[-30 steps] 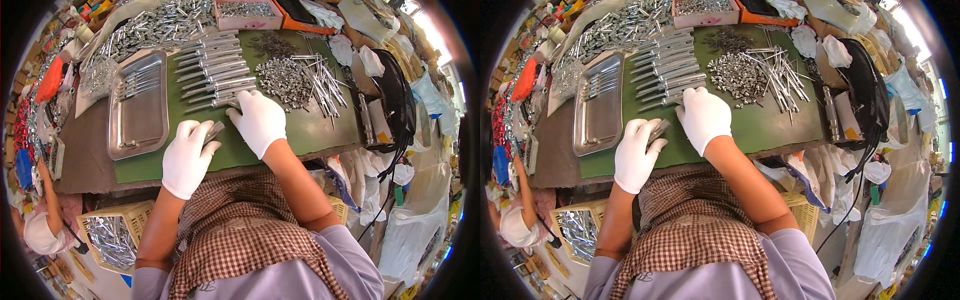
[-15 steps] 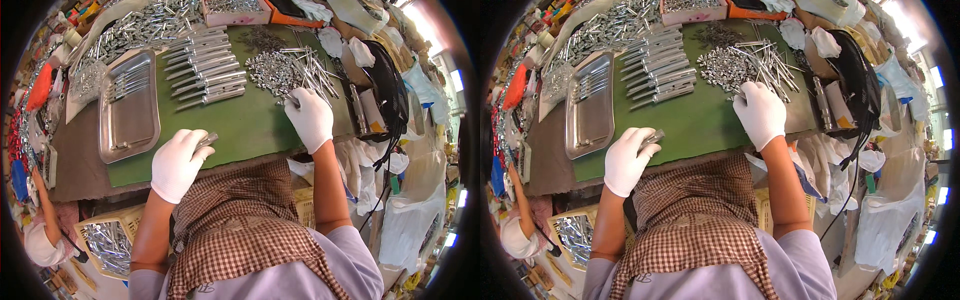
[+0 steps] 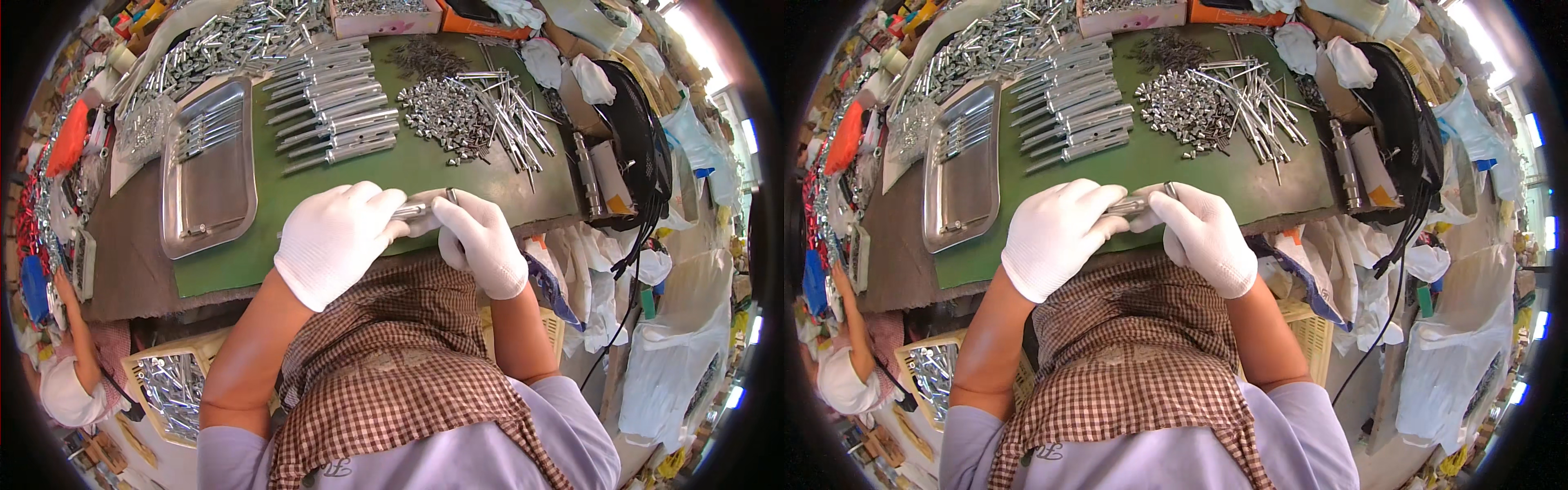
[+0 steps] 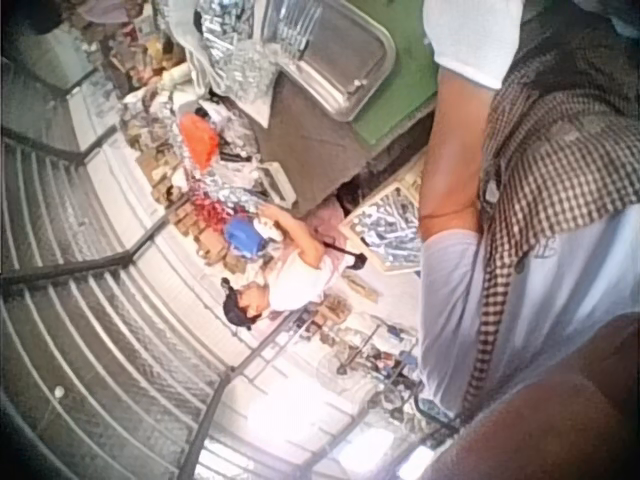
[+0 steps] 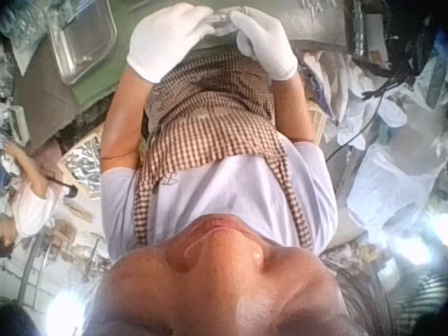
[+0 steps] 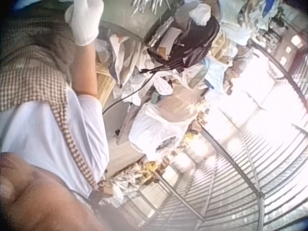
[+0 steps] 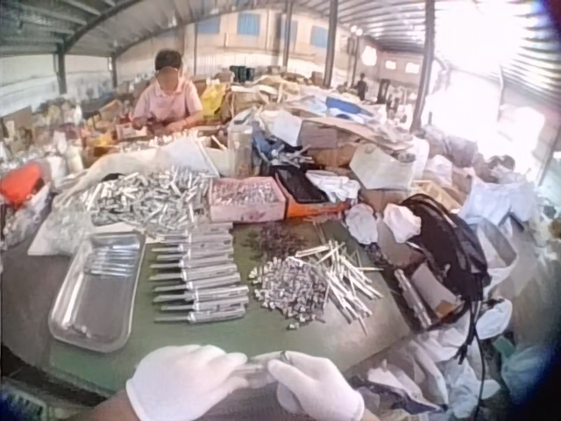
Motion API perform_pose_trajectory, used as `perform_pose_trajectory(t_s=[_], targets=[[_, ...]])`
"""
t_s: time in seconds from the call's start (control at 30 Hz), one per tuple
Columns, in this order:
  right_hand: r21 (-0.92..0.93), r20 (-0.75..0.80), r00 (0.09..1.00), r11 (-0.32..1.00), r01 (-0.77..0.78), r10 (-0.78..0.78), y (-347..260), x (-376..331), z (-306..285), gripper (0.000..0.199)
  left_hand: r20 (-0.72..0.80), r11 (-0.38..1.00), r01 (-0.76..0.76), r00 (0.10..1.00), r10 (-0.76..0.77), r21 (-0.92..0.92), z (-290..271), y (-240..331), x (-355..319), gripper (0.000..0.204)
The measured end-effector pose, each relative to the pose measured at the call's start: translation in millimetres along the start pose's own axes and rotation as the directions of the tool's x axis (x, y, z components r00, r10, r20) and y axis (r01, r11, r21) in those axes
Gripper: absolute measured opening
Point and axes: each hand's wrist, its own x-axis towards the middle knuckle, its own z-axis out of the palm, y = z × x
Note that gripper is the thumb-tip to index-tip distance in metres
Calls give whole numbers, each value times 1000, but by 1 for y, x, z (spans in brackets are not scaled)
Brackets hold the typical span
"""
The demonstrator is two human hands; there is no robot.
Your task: The person assembles metal hardware by fitting pins, small fasteners, and rods into cylindrical metal casings by hand.
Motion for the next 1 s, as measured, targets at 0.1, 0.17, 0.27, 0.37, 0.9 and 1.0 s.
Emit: perform_pose_trajectory(t_s=[0.1, 0.17, 0.27, 0.37, 0.9, 1.0], targets=[[35, -4, 999, 999, -33, 34, 1, 2, 1, 28, -21, 996, 5, 1000, -6, -85, 4, -5, -3, 29], [-245, -75, 997, 969, -21, 2, 10, 8, -1, 22, -39, 995, 6, 999, -10, -99, 7, -5, -5, 30], [-255, -132, 990, 967, 10, -45, 12, 7, -7, 18, -14, 987, 64, 998, -67, -149, 8, -5, -5, 33], [-263, -100, 981, 955, 138, -169, 15, 6, -8, 16, 2, 985, 59, 998, -60, -160, 10, -6, -4, 33], [-691, -184, 782, 644, 328, -595, 24, 17, -35, 9, 64, 994, 107, 992, -107, 7, 21, 11, 0, 20], [-823, -218, 749, 530, 203, -626, 26, 35, -50, 13, 58, 992, 115, 991, -119, 58, 32, 20, 2, 17]])
